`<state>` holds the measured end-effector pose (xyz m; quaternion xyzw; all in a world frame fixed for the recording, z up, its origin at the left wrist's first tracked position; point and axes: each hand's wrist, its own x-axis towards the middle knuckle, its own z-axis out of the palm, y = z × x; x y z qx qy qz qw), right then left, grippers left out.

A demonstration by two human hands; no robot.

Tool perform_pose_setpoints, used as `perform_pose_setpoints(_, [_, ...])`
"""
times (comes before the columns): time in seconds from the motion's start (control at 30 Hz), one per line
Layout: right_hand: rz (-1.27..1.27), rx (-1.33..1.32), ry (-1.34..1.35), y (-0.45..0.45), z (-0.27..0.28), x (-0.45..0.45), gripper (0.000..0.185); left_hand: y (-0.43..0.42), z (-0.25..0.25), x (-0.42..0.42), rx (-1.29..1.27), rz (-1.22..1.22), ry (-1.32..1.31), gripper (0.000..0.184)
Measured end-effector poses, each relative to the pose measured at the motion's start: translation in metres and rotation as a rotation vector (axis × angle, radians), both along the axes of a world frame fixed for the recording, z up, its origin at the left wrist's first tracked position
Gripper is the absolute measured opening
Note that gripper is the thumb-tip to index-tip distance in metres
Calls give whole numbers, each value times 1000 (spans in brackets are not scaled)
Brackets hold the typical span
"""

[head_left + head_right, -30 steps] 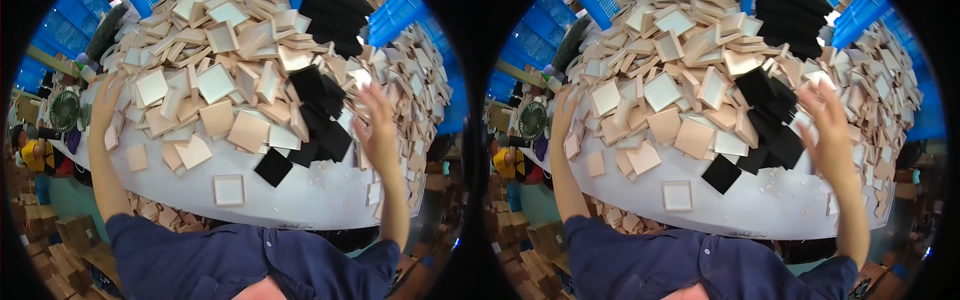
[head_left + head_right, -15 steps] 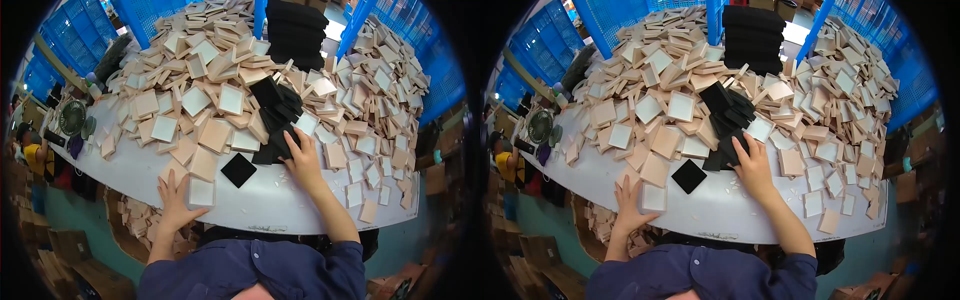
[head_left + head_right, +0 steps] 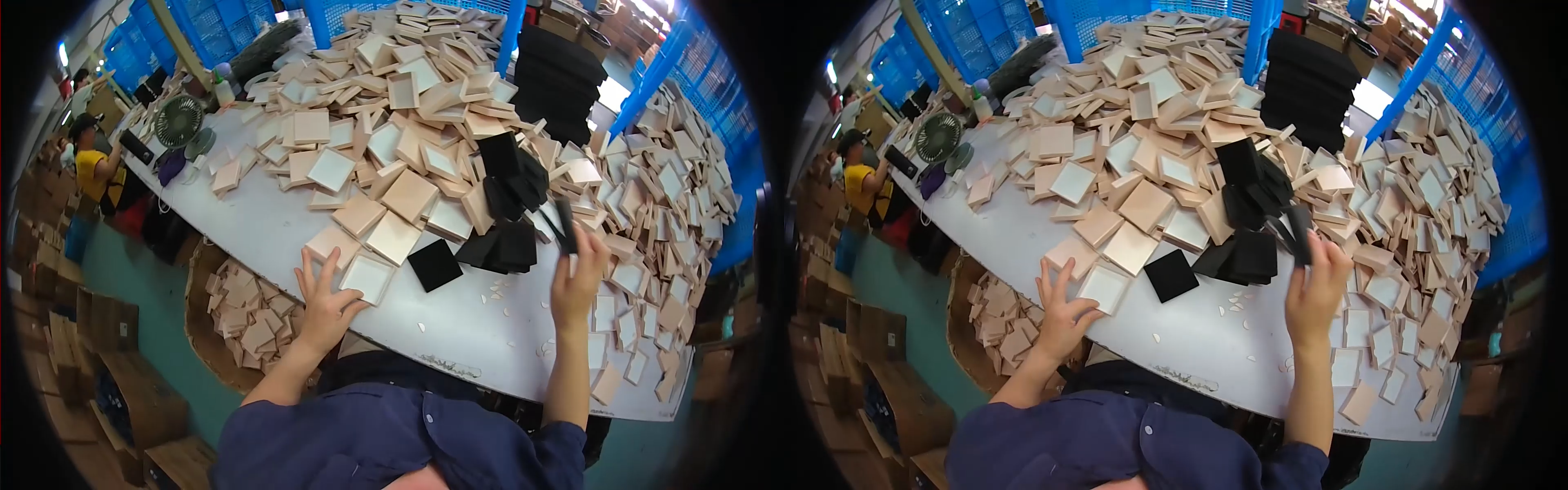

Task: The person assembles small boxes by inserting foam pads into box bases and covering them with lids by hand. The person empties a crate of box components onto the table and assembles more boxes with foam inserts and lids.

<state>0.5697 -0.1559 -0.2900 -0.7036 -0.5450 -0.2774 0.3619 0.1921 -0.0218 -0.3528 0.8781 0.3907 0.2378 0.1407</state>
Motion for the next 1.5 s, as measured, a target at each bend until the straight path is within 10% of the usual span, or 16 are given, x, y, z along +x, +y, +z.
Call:
perform_pose_setpoints(0.2, [269, -194, 1388, -51, -19, -37, 31, -12, -3, -8, 39, -254, -243, 18])
perform_pose_setpoints(0.47, [-78, -332, 471, -27, -67, -66, 33, -23, -9, 68, -213, -772, -126, 24])
perform_pose_setpoints(0.67, [-112, -440, 943, -27, -63, -72, 33, -15, -8, 73, -310, -667, -121, 41])
perform_pose_setpoints(0.97, [118, -368, 1478, -53, -47, -91, 22, -39, -17, 76, -393, -681, -281, 118])
perform_pose_setpoints(1.3, [148, -602, 588, -61, -63, -135, 29, -45, -17, 97, -407, -711, -212, 89])
perform_pose_setpoints(1.4, [71, -536, 734, -61, -46, -109, 35, -43, -12, 95, -316, -689, -158, 69])
perform_pose_setpoints(1.5, [-306, -298, 446, -59, -44, -26, 43, -44, -14, 95, -318, -673, -144, 63])
